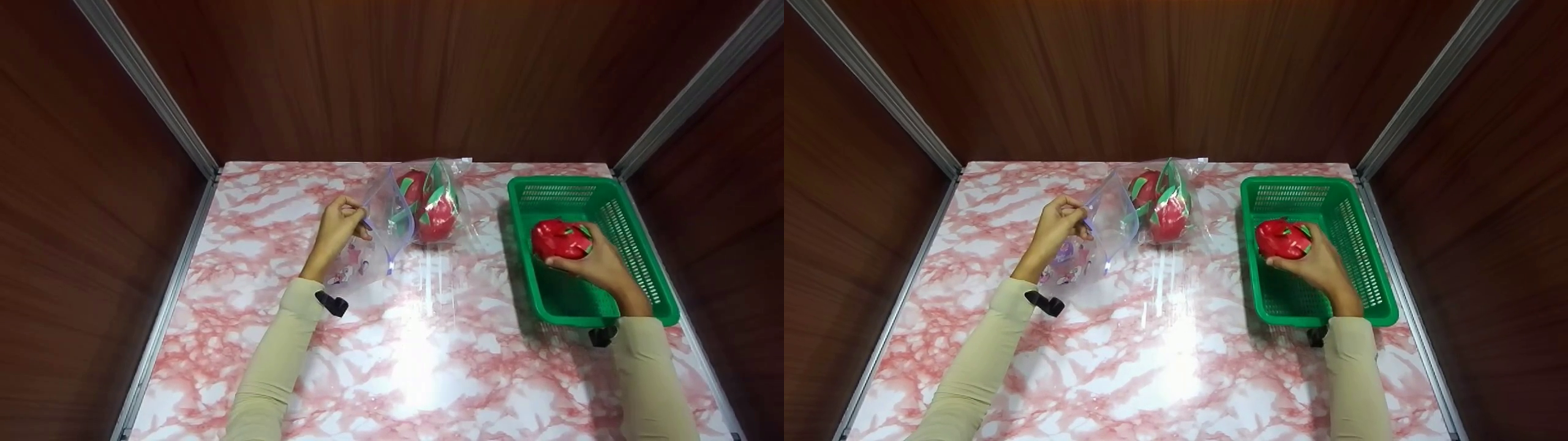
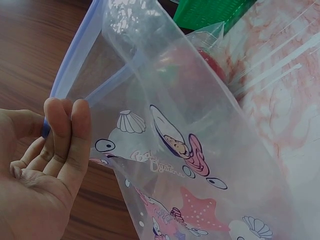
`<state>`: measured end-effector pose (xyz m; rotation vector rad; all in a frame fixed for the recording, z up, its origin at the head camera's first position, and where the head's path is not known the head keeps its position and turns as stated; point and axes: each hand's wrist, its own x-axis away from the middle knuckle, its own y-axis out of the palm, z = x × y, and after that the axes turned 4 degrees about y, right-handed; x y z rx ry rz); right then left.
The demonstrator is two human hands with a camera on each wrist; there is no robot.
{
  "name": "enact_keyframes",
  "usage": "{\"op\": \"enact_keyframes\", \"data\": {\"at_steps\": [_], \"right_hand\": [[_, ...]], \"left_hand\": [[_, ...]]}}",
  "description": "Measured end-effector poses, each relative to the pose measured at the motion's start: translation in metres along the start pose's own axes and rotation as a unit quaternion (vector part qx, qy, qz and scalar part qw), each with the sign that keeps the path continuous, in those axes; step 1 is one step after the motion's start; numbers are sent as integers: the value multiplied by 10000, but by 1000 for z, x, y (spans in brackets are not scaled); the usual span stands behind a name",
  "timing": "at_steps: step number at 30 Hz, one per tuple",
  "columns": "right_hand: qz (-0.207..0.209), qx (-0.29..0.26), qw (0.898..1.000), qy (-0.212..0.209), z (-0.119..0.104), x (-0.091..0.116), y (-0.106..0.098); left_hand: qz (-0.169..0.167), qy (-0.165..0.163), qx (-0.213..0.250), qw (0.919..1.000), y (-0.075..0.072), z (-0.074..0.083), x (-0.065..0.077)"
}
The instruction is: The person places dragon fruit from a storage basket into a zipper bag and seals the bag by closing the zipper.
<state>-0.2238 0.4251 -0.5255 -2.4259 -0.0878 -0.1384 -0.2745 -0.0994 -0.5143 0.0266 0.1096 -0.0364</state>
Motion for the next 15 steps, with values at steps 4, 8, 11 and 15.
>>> {"op": "enact_keyframes", "data": {"at_steps": [4,8,11,15], "right_hand": [[58,26,10000,-33,-4,0,0],[111,82,9999,-44,-8,0,-1],[149,131,9998,-79,-11,-1,-1],[159,130,9997,-94,-15,-2,-1]], "left_hand": [[-54,28,-51,10000,0,1,0],[-50,52,-32,10000,0,1,0],[-39,57,-5,10000,-1,1,0],[-40,34,11,10000,-1,2,0]]}}
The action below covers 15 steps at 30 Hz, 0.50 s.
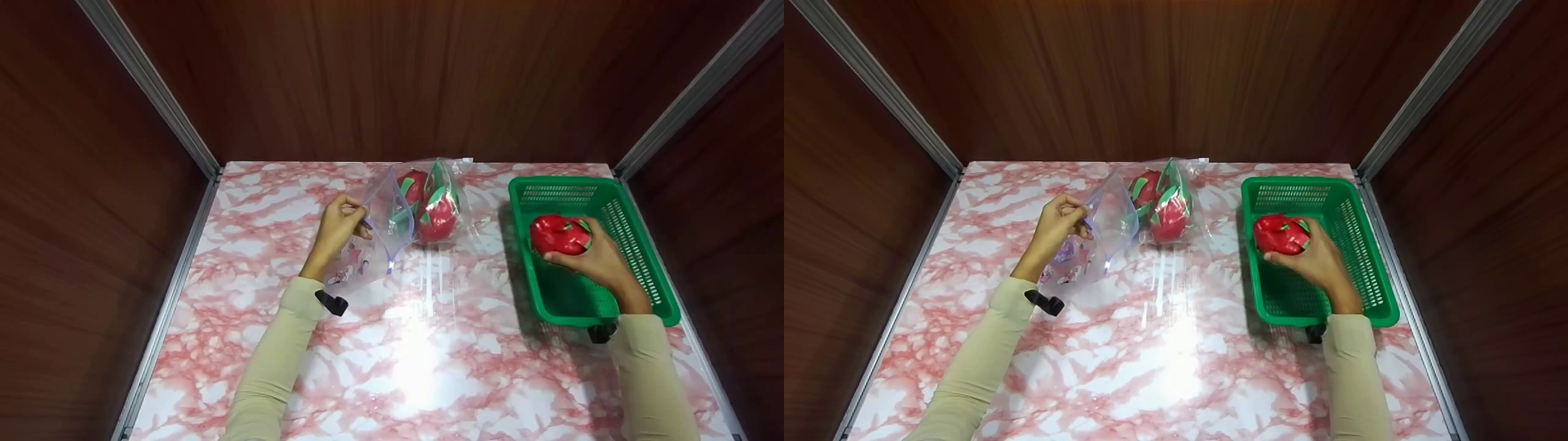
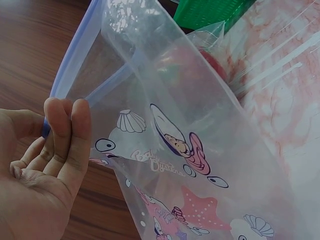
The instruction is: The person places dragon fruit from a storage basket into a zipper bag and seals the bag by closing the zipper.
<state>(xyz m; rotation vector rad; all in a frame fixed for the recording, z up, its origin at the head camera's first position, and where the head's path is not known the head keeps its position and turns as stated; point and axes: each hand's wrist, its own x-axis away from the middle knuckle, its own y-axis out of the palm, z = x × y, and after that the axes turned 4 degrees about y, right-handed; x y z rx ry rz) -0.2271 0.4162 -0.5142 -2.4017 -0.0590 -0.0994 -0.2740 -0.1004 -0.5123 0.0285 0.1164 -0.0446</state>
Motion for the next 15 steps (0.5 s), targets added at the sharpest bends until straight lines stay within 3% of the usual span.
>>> {"op": "enact_keyframes", "data": {"at_steps": [15], "right_hand": [[229,371,9989,-176,-10,-4,0]], "left_hand": [[18,14,22,10000,3,1,-1]]}}
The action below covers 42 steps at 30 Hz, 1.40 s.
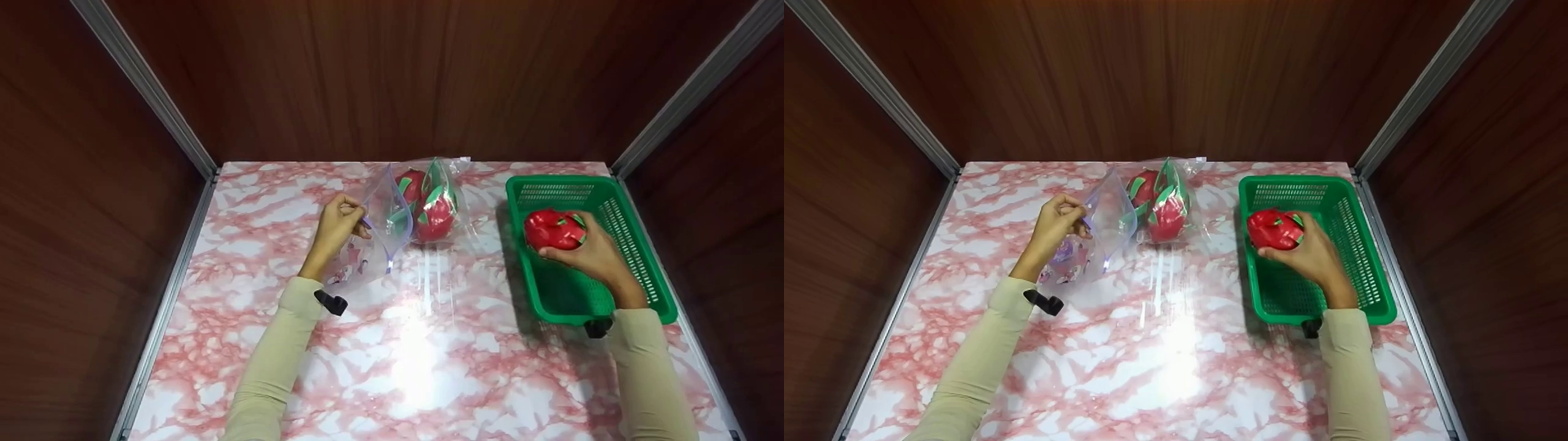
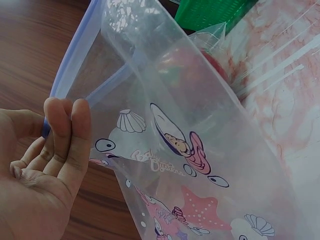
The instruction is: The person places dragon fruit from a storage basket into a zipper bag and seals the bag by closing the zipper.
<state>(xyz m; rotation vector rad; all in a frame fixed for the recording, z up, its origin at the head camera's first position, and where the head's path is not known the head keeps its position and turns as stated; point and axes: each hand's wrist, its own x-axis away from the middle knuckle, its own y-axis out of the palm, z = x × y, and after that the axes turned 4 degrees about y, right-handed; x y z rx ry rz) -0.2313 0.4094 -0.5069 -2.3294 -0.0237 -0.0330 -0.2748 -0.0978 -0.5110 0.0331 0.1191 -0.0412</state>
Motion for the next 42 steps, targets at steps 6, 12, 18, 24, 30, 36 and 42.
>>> {"op": "enact_keyframes", "data": {"at_steps": [6,12,18,24,30,36,42], "right_hand": [[-14,43,10000,-77,-6,-2,2],[-16,100,9998,-168,-12,-3,0],[-70,61,9997,-209,-20,-5,-3],[-106,94,9997,-178,-29,-7,-4],[-108,87,9996,-243,-34,-9,-4],[-77,145,9995,-286,-40,-11,-3],[-88,221,9994,-242,-46,-14,-2]], "left_hand": [[-2,16,-143,9999,0,-1,0],[-13,-20,-96,10000,2,-1,0],[-6,-13,-59,10000,3,-2,0],[10,-2,-62,10000,3,-1,1],[-16,3,-32,10000,3,-1,1],[-60,-5,-85,9999,3,0,1],[-62,-51,-10,10000,3,1,1]]}}
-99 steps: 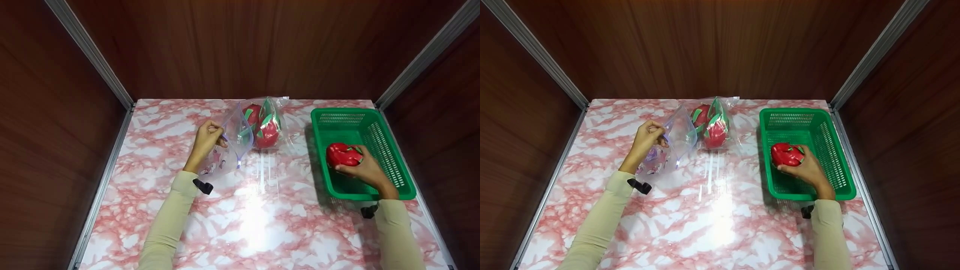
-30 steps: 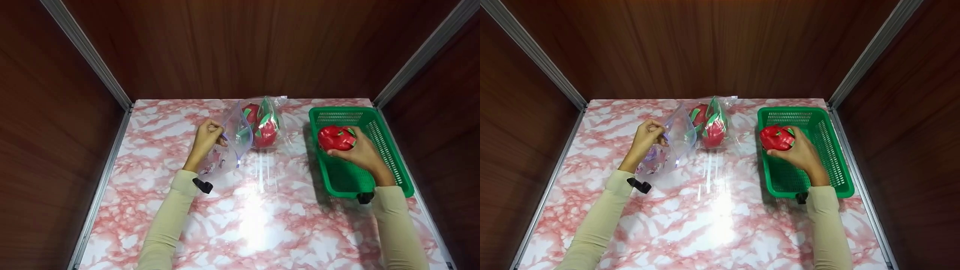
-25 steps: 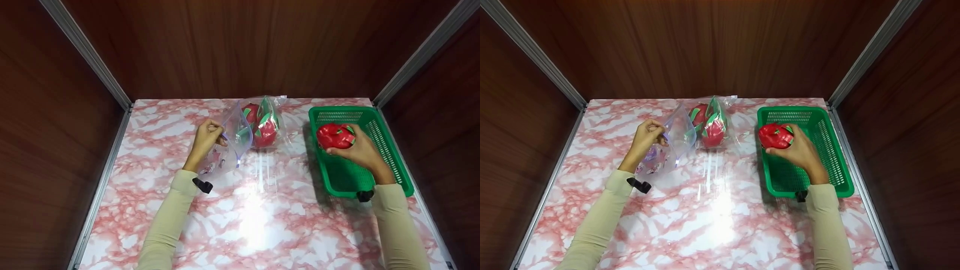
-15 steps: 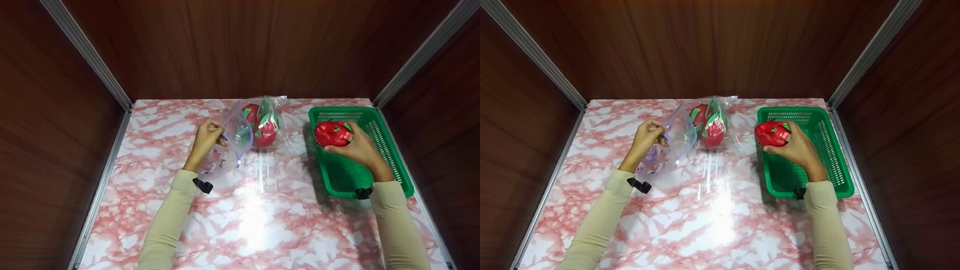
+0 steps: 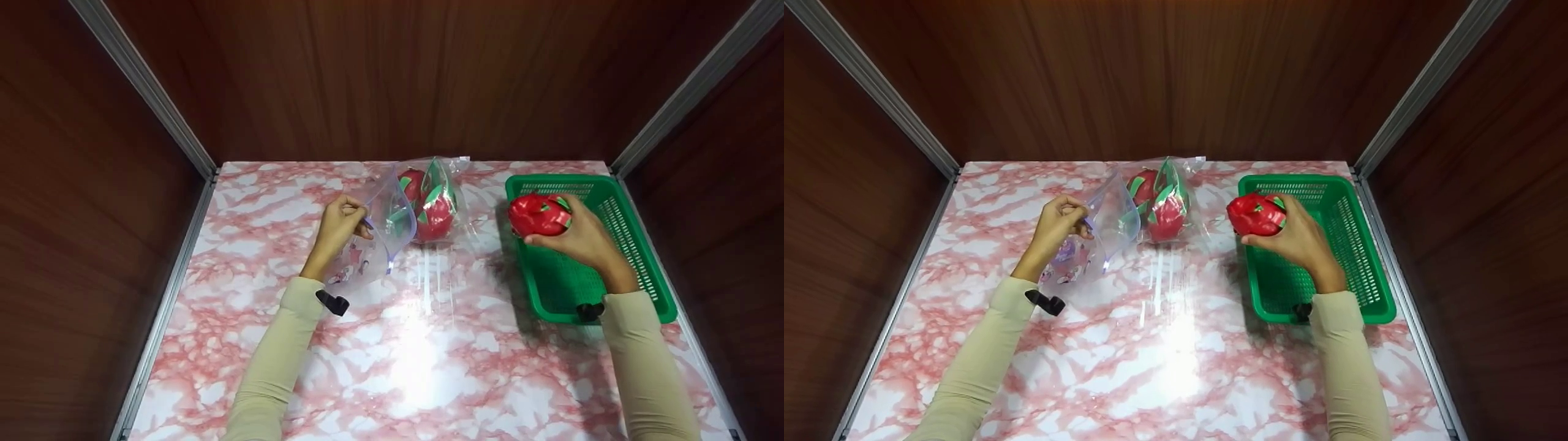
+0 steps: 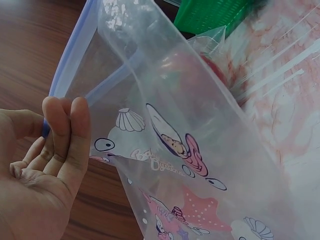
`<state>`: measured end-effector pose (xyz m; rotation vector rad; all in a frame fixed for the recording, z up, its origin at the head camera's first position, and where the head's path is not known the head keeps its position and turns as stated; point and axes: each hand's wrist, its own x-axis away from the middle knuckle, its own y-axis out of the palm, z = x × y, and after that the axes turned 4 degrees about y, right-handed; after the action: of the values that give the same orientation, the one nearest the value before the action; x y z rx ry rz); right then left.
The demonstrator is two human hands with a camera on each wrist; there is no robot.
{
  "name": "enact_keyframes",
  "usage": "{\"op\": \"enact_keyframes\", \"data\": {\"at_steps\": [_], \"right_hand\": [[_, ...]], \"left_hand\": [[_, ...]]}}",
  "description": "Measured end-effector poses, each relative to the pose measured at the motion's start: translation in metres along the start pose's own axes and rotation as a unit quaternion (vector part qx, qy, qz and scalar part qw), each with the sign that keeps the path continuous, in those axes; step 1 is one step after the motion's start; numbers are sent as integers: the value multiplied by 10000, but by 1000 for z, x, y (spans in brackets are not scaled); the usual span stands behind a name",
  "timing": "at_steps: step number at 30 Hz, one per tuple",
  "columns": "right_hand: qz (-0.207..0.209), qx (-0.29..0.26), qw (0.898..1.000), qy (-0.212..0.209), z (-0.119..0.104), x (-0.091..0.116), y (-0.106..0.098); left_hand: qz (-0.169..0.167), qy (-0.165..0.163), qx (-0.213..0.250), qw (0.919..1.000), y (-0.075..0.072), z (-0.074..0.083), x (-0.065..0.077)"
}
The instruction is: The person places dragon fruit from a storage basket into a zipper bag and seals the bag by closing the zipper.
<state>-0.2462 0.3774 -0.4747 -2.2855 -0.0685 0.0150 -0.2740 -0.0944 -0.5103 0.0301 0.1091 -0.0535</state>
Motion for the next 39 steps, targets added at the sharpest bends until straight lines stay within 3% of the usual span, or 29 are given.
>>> {"op": "enact_keyframes", "data": {"at_steps": [26,39], "right_hand": [[-67,-44,9994,-327,-30,-14,7],[-73,-149,9981,-588,-49,-23,23]], "left_hand": [[-49,-109,-126,9998,3,0,0],[-49,-115,192,9997,6,-1,0]]}}
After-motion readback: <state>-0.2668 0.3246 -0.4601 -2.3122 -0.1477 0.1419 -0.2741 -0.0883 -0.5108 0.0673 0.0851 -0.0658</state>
